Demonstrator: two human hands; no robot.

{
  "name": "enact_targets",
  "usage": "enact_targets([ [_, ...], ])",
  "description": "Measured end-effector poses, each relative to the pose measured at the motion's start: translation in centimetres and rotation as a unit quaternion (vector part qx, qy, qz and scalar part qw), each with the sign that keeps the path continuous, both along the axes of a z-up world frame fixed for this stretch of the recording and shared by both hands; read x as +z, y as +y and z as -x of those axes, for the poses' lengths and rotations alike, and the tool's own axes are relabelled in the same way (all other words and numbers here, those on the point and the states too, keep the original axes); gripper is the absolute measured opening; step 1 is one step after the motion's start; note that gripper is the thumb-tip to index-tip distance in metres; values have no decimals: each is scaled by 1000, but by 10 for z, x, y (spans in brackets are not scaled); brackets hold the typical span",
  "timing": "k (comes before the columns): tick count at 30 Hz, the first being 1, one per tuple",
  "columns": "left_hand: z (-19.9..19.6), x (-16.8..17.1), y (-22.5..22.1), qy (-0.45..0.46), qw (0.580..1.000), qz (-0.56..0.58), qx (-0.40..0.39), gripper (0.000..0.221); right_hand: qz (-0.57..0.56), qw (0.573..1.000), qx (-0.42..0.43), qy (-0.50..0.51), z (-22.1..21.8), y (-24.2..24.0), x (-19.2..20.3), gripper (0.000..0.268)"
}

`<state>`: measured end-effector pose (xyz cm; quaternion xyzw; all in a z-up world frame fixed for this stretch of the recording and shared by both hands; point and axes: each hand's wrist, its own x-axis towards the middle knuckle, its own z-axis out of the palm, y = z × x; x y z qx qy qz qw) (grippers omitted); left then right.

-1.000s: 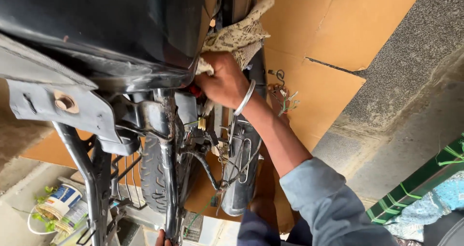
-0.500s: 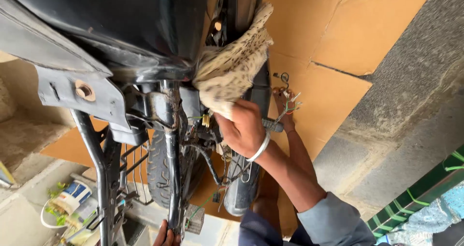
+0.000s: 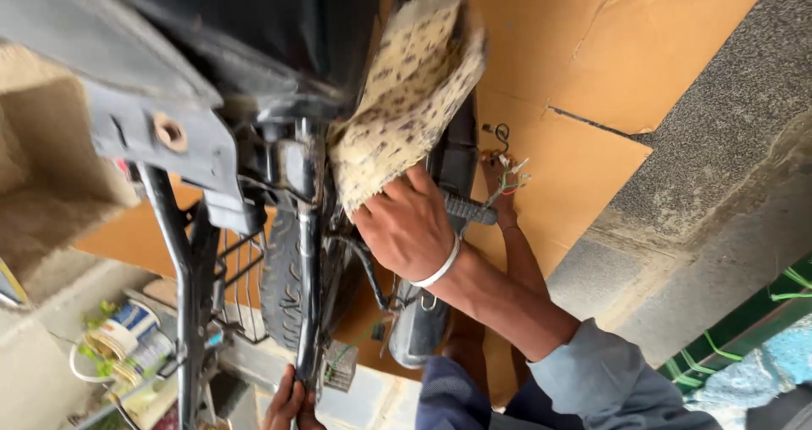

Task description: The person cleans and applies grease or lubricant to the components of a disassembled motorcycle.

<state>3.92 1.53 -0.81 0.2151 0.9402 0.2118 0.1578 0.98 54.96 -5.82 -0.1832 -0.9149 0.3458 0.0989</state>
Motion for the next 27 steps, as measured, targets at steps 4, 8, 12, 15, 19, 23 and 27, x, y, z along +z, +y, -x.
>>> enact_targets([
  [4,45,-40,-52,-161,985,54,-28,37,-36,997,-7,71,-9,11,-7,21],
  [8,26,-12,-10,-64,998,20,-20,22,54,994,67,61,-13,20,-16,22],
  [12,9,8,58,15,999,-4,39,11,-15,989,149,5,-5,31,-22,27],
  [15,22,10,64,26,999,-23,22,13,-113,985,126,19,0,35,-42,32],
  [19,4,11,66,14,994,-39,98,15,-206,963,165,52,8,49,-54,49],
  [23,14,49,170,64,996,40,52,15,-260,957,86,101,8,52,-31,41],
  [27,13,53,179,79,992,9,94,13,-114,983,93,107,6,37,-24,31],
])
